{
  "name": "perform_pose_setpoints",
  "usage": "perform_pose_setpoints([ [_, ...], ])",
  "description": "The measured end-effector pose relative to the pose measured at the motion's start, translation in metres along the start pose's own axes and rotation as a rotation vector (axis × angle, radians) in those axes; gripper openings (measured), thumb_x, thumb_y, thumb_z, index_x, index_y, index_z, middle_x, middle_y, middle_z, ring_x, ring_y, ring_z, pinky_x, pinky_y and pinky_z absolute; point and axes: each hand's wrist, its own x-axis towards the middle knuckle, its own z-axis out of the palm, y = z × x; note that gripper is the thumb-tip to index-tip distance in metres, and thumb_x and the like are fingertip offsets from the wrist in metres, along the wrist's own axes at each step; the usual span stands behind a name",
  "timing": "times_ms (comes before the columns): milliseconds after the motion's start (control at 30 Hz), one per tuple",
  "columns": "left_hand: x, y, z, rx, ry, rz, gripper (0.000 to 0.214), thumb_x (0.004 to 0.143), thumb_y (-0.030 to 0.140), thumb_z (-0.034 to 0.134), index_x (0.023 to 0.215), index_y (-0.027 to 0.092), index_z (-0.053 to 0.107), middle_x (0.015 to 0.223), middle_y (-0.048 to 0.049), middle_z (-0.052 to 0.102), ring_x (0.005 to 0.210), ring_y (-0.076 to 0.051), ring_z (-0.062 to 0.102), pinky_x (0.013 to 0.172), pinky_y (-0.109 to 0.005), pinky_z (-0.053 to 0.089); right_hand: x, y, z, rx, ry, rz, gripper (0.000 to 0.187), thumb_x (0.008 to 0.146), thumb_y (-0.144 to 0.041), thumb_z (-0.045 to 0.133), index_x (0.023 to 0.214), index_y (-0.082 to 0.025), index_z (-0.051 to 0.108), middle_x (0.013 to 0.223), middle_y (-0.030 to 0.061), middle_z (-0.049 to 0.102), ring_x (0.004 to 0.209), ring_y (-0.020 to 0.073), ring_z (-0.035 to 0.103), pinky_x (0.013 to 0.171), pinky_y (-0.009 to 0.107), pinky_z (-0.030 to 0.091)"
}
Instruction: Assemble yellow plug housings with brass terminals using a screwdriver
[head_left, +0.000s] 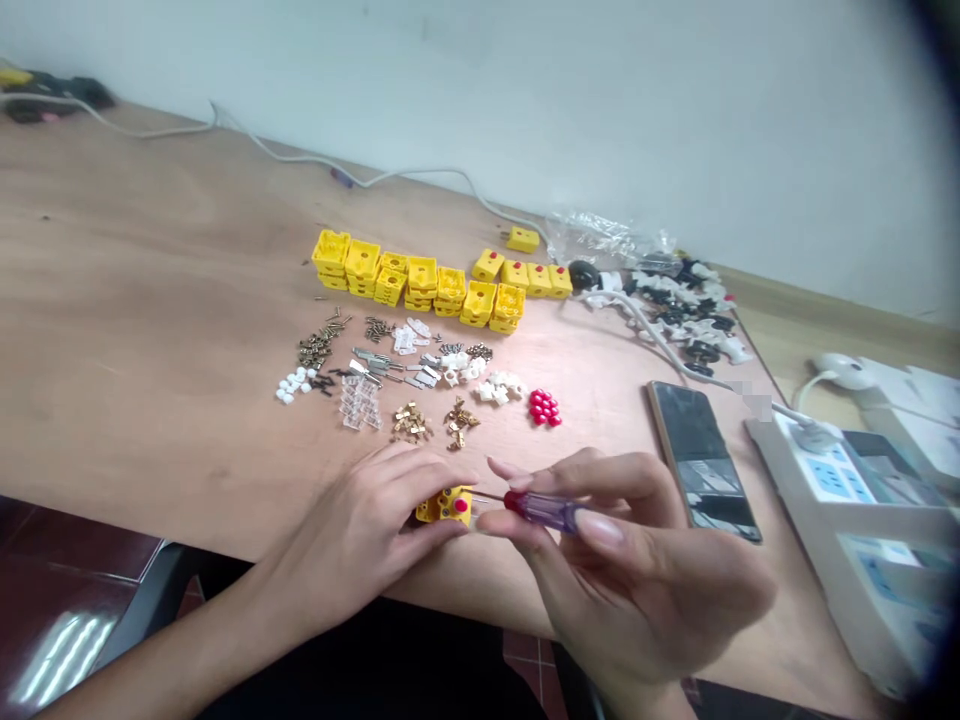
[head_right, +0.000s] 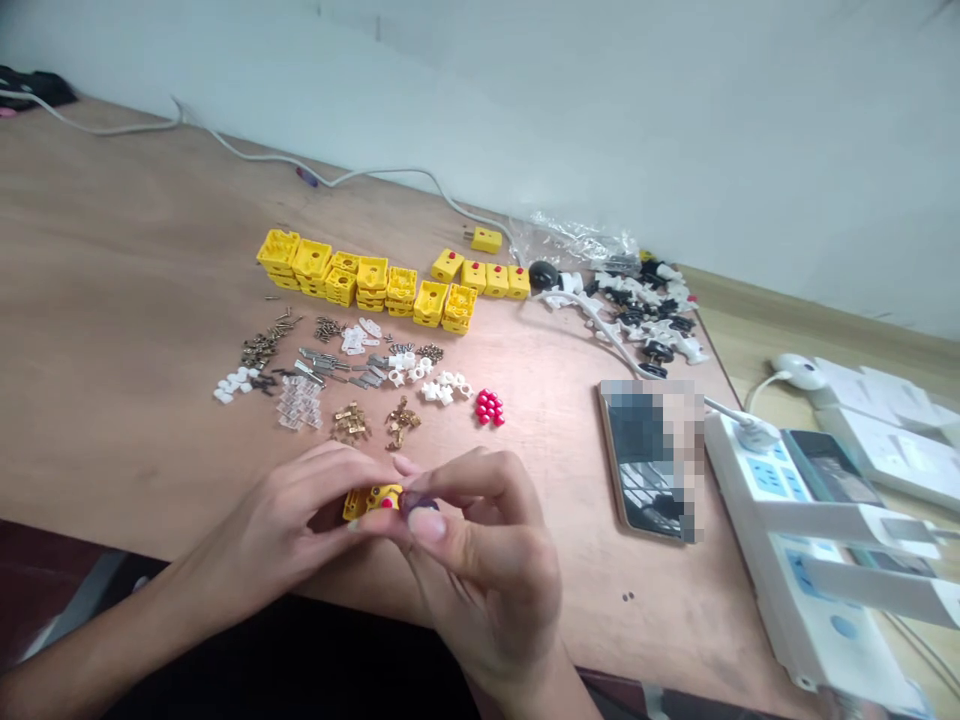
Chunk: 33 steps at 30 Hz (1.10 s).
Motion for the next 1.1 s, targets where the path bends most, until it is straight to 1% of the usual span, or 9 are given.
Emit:
perform_pose_setpoints([
  [133,-0.001,-0.002,0.001,0.020,0.010,0.017,0.034,0.099,0.023,0.067,0.131,0.029,0.060,0.121,-0.0022,0.070,0.114,-0.021,0.062,0.097,-0.035,0.051,0.000,-0.001,-0.005,0.112,-0.206,0.079,0.062,0.081,0.016,0.057,0.124,-0.030,0.057,0.122,0.0026,0.073,0.102,0.0185,0.077,0.066,0.028,0.071],
  [200,-0.001,-0.002,0.001,0.023,0.008,0.018,0.031,0.099,0.024,0.066,0.130,0.028,0.060,0.120,-0.0027,0.070,0.113,-0.021,0.062,0.096,-0.035,0.052,-0.001,0.000,-0.004,0.105,-0.181,0.067,0.062,0.081,0.016,0.055,0.122,-0.030,0.058,0.116,0.0016,0.074,0.100,0.0178,0.077,0.069,0.030,0.071],
  [367,0.000,0.000,0.001,0.034,0.006,0.012,0.020,0.099,0.026,0.068,0.118,0.024,0.063,0.115,-0.0038,0.070,0.108,-0.021,0.064,0.092,-0.035,0.052,0.000,0.002,-0.001,0.055,0.006,0.051,0.060,0.069,0.017,0.073,0.107,-0.028,0.065,0.093,-0.0037,0.067,0.081,0.0129,0.074,0.074,0.031,0.071],
  [433,0.001,-0.001,0.001,0.031,0.002,0.013,0.022,0.098,0.025,0.068,0.120,0.024,0.062,0.116,-0.0037,0.070,0.109,-0.021,0.063,0.093,-0.035,0.052,0.001,0.002,-0.003,0.095,-0.049,0.081,0.059,0.073,0.016,0.070,0.111,-0.028,0.063,0.099,-0.0021,0.070,0.086,0.0144,0.075,0.076,0.032,0.071],
  [500,0.000,-0.001,0.001,0.030,0.009,0.019,0.024,0.099,0.024,0.067,0.122,0.025,0.062,0.117,-0.0036,0.070,0.111,-0.021,0.063,0.095,-0.035,0.051,0.002,0.001,-0.006,0.137,-0.157,0.123,0.057,0.081,0.014,0.060,0.118,-0.029,0.058,0.113,0.0018,0.073,0.101,0.0181,0.076,0.078,0.035,0.070],
  [567,0.000,-0.001,0.001,0.034,0.010,0.015,0.024,0.099,0.024,0.066,0.123,0.026,0.062,0.118,-0.0034,0.070,0.113,-0.021,0.062,0.096,-0.035,0.051,0.003,0.001,-0.007,0.161,-0.201,0.119,0.056,0.085,0.015,0.052,0.121,-0.029,0.055,0.118,0.0029,0.074,0.107,0.0194,0.075,0.080,0.037,0.070],
  [767,-0.001,-0.001,0.001,0.039,-0.002,-0.001,0.025,0.099,0.026,0.068,0.123,0.026,0.062,0.119,-0.0026,0.069,0.113,-0.020,0.062,0.097,-0.033,0.050,0.001,0.007,-0.004,0.097,-0.010,0.064,0.066,0.070,0.017,0.073,0.114,-0.031,0.063,0.088,-0.0064,0.066,0.076,0.0119,0.071,0.083,0.035,0.069],
  [967,-0.002,-0.002,0.002,0.043,0.018,0.003,0.026,0.098,0.023,0.068,0.123,0.026,0.062,0.119,-0.0015,0.070,0.114,-0.020,0.063,0.098,-0.034,0.051,0.002,0.003,-0.013,0.085,-0.222,0.100,0.054,0.087,0.012,0.054,0.122,-0.030,0.058,0.121,0.0043,0.074,0.111,0.0214,0.074,0.082,0.039,0.070],
  [1100,0.000,-0.001,0.002,0.041,0.014,0.015,0.024,0.099,0.026,0.067,0.122,0.025,0.063,0.120,-0.0038,0.071,0.113,-0.021,0.064,0.097,-0.036,0.052,0.002,0.001,-0.007,0.055,-0.168,0.034,0.055,0.085,0.012,0.058,0.120,-0.031,0.061,0.103,0.0008,0.073,0.092,0.0168,0.077,0.071,0.033,0.070],
])
